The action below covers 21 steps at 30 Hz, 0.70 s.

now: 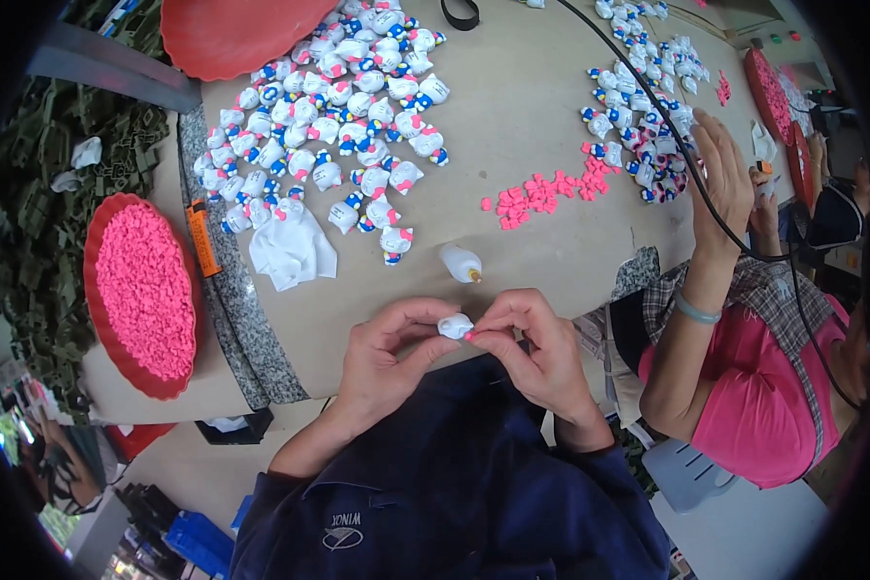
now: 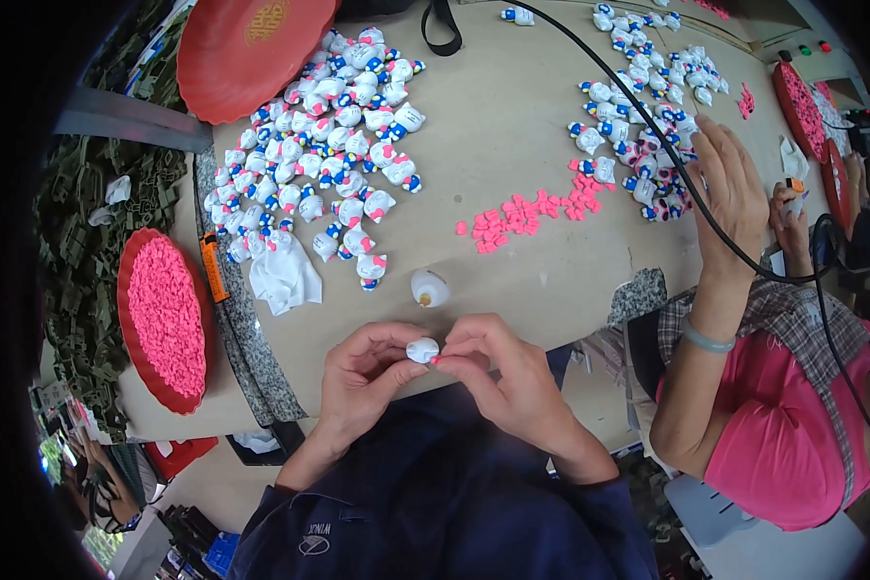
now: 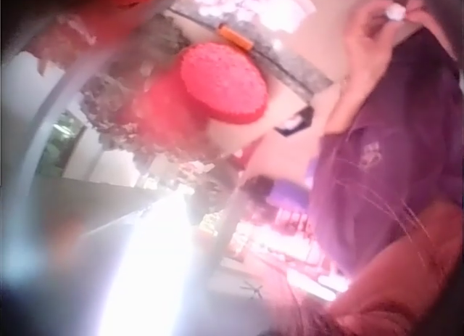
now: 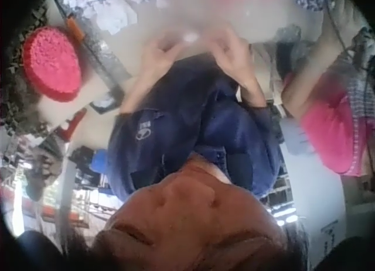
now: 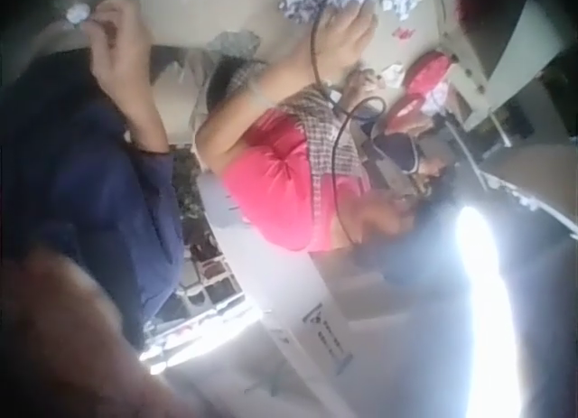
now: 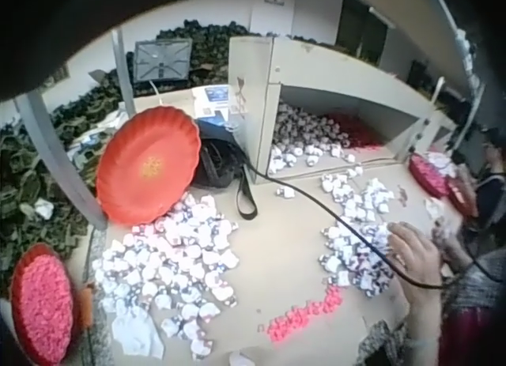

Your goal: The person applies glue to toy figurines using a squeeze bottle, attaches small pink pieces onto them by hand, and sets the assembled figurines aside on the table.

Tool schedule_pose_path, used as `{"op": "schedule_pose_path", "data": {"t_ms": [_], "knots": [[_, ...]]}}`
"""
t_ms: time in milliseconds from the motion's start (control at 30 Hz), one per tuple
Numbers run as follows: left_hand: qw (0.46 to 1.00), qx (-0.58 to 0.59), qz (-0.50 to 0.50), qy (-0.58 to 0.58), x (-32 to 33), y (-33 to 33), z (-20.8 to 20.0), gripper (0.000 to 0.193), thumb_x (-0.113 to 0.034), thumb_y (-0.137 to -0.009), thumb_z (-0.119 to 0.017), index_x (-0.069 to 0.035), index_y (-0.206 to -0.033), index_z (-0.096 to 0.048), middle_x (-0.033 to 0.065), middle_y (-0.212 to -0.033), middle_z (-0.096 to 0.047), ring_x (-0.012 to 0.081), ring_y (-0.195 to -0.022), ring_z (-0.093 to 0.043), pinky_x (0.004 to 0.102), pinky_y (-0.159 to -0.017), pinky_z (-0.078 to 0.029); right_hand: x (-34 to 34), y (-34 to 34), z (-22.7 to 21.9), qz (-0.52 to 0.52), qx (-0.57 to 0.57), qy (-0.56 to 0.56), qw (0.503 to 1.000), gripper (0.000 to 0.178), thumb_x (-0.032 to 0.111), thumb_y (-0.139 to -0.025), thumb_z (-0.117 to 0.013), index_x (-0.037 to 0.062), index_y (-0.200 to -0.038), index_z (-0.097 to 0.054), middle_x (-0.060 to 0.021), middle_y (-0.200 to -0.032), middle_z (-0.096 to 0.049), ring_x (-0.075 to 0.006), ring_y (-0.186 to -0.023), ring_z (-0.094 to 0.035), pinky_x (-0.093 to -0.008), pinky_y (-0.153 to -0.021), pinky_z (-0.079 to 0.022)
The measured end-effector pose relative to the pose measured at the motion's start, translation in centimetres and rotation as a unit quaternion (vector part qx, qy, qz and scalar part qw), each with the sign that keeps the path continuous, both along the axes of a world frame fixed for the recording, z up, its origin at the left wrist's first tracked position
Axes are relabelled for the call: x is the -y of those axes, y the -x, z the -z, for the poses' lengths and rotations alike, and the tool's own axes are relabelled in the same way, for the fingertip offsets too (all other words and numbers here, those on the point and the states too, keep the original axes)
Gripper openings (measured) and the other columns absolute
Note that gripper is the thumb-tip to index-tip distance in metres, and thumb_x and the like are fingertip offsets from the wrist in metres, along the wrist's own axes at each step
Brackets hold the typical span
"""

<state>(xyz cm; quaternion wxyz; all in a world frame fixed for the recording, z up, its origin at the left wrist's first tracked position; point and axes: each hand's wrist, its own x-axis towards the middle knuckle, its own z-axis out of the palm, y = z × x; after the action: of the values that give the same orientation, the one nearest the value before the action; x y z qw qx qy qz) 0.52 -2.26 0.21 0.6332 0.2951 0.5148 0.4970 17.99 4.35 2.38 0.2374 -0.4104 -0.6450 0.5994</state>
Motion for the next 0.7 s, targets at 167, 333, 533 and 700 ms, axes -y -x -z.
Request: {"op": "schedule_pose_path", "data": {"t_ms": [167,333,533,700], "knots": [[0.999,-0.030,0.015,-0.009,0.1,-0.5,0.0,0.030,0.006,-0.081,-0.064,0.000,-0.110,-0.058,0.0066,-0.103,-0.063,0.0142,-0.095,-0.062,0.0278,-0.087,-0.050,0.2,0.3,0.0,0.023,0.015,-0.037,0.999,0.017,0.000,-0.081,-0.065,0.0003,-0.095,-0.055,-0.0093,-0.082,-0.064,-0.0153,-0.071,-0.063,-0.0265,-0.062,-0.050],[0.997,-0.068,-0.007,-0.024,0.2,-0.6,0.1,0.031,0.006,-0.080,-0.065,0.000,-0.109,-0.060,0.0069,-0.101,-0.064,0.0146,-0.094,-0.063,0.0271,-0.086,-0.050,0.1,0.9,1.0,0.026,0.064,-0.255,0.964,0.013,0.000,-0.073,-0.071,-0.0010,-0.083,-0.064,-0.0080,-0.077,-0.063,-0.0174,-0.067,-0.058,-0.0258,-0.055,-0.046],[0.991,-0.115,-0.035,-0.051,0.2,0.0,0.5,0.025,0.004,-0.077,-0.069,-0.001,-0.101,-0.064,0.0092,-0.104,-0.065,0.0155,-0.091,-0.064,0.0270,-0.083,-0.052,0.9,2.0,1.7,0.071,0.017,-0.291,0.954,0.018,-0.002,-0.069,-0.073,-0.0002,-0.085,-0.064,-0.0084,-0.074,-0.060,-0.0232,-0.064,-0.055,-0.0318,-0.056,-0.044],[0.981,-0.183,-0.047,-0.038,-1.1,1.3,-1.2,0.027,0.002,-0.074,-0.071,-0.003,-0.100,-0.066,0.0101,-0.100,-0.066,0.0174,-0.094,-0.062,0.0273,-0.077,-0.053,0.6,1.3,2.3,0.120,0.009,-0.279,0.953,0.019,-0.005,-0.067,-0.072,-0.0005,-0.085,-0.065,-0.0096,-0.075,-0.062,-0.0239,-0.064,-0.057,-0.0307,-0.057,-0.046]]}}
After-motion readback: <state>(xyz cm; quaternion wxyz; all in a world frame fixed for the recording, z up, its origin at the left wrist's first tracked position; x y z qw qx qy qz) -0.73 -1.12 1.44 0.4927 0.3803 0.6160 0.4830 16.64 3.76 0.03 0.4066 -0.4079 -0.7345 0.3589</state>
